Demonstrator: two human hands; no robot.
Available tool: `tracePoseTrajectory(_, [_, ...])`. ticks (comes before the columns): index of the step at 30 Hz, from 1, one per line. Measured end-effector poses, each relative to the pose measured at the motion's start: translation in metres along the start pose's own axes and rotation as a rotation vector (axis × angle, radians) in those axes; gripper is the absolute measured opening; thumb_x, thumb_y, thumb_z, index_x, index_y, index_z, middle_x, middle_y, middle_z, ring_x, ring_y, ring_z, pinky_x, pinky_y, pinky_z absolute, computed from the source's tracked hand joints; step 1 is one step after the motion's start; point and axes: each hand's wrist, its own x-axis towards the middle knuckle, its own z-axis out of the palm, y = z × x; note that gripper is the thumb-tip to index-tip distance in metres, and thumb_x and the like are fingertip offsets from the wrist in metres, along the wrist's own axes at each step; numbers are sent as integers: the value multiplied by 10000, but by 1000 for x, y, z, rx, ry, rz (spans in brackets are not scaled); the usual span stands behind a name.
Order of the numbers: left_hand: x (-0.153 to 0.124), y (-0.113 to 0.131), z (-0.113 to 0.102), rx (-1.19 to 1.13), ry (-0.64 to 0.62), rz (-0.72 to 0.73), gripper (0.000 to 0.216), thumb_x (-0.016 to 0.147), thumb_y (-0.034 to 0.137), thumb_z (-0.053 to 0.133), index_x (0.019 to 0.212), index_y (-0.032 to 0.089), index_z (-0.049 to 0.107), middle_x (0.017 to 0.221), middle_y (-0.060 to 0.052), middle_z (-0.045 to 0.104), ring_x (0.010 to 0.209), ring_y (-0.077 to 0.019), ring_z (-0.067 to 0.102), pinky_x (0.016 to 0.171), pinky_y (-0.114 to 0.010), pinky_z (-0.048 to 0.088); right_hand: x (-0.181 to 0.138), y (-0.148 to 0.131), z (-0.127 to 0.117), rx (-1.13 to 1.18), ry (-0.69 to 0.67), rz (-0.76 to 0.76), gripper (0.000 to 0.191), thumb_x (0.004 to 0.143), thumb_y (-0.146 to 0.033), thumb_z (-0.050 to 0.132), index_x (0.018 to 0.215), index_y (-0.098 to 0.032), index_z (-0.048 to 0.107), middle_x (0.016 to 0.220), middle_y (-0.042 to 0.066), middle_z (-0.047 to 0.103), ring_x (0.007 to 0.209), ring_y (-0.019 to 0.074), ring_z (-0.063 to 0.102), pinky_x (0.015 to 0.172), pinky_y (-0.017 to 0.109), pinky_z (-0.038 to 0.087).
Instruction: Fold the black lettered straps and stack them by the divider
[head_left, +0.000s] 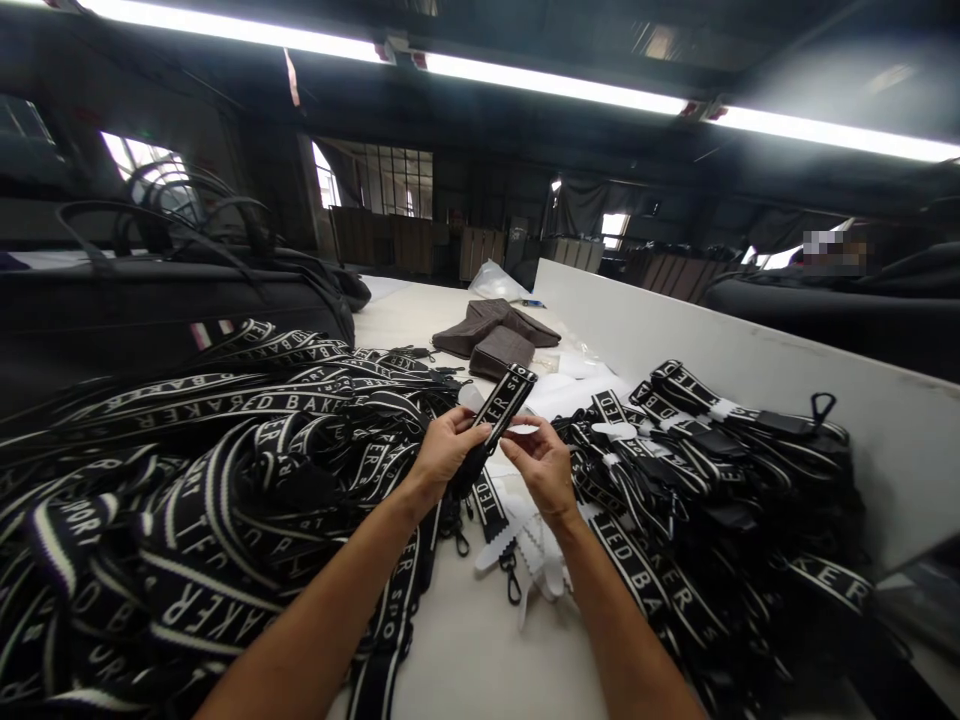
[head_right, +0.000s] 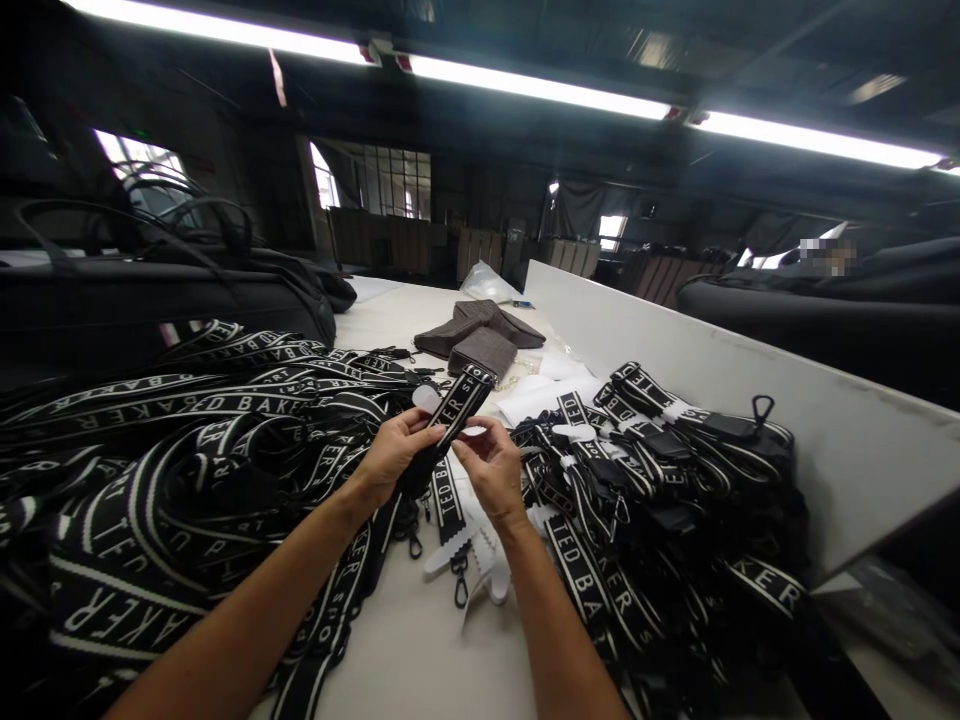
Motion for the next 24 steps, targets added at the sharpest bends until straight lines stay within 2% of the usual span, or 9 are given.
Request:
tracePoseTrajectory(5, [-1,3,0,51,9,11,362,623,282,814,925,128,689,855,-36,720,758,-138,645,718,-229,490,-3,-1,2,-39,58,-95,169,826,-324,683,923,-192,638,750,0,661,602,136,629,603,280,547])
tracePoseTrajectory(9, [-1,0,-1,97,23,0,325,673,351,778,886,125,683,794,-30,705,705,-143,632,682,-243,490,-9,-7,0,-342,45,-351,100,891,-249,615,952,-221,688,832,16,666,659,137,632,647,283,544])
tracePoseTrajectory(11, [0,-2,-2,191,31,53,304,702,345,748,903,126,687,837,-47,714,755,-169,645,714,-268,497,-10,-11,0,-492,26,-480,148,915,-211,576,971,-234,711,865,32,651,749,150,637,708,285,538])
tracePoseTrajectory(14, [0,-5,-4,516,39,237,217,738,281,701,916,156,703,889,-55,719,844,-204,652,775,-293,492,-9,-11,-1,-599,-5,-568,193,928,-194,550,983,-246,728,922,53,630,812,156,633,731,274,533])
tracePoseTrajectory(18, [-4,-9,-3,926,22,423,87,782,198,644,851,214,695,829,-32,704,823,-198,646,769,-281,469,-8,-3,-1,-578,-36,-509,203,923,-187,540,954,-234,735,933,57,646,829,167,642,734,277,544])
tracePoseTrajectory(21, [-4,-14,-3,1014,-52,444,92,802,149,593,797,211,662,768,-17,678,744,-174,629,724,-262,455,-8,3,1,-498,27,-335,154,895,-216,580,893,-208,733,823,35,628,627,133,603,568,251,528])
tracePoseTrajectory(24, [-1,-20,-4,992,-98,399,131,797,117,559,847,212,633,737,-1,658,698,-164,615,691,-252,446,-8,6,3,-439,84,-190,111,860,-243,616,844,-193,714,778,21,613,550,118,564,499,242,499])
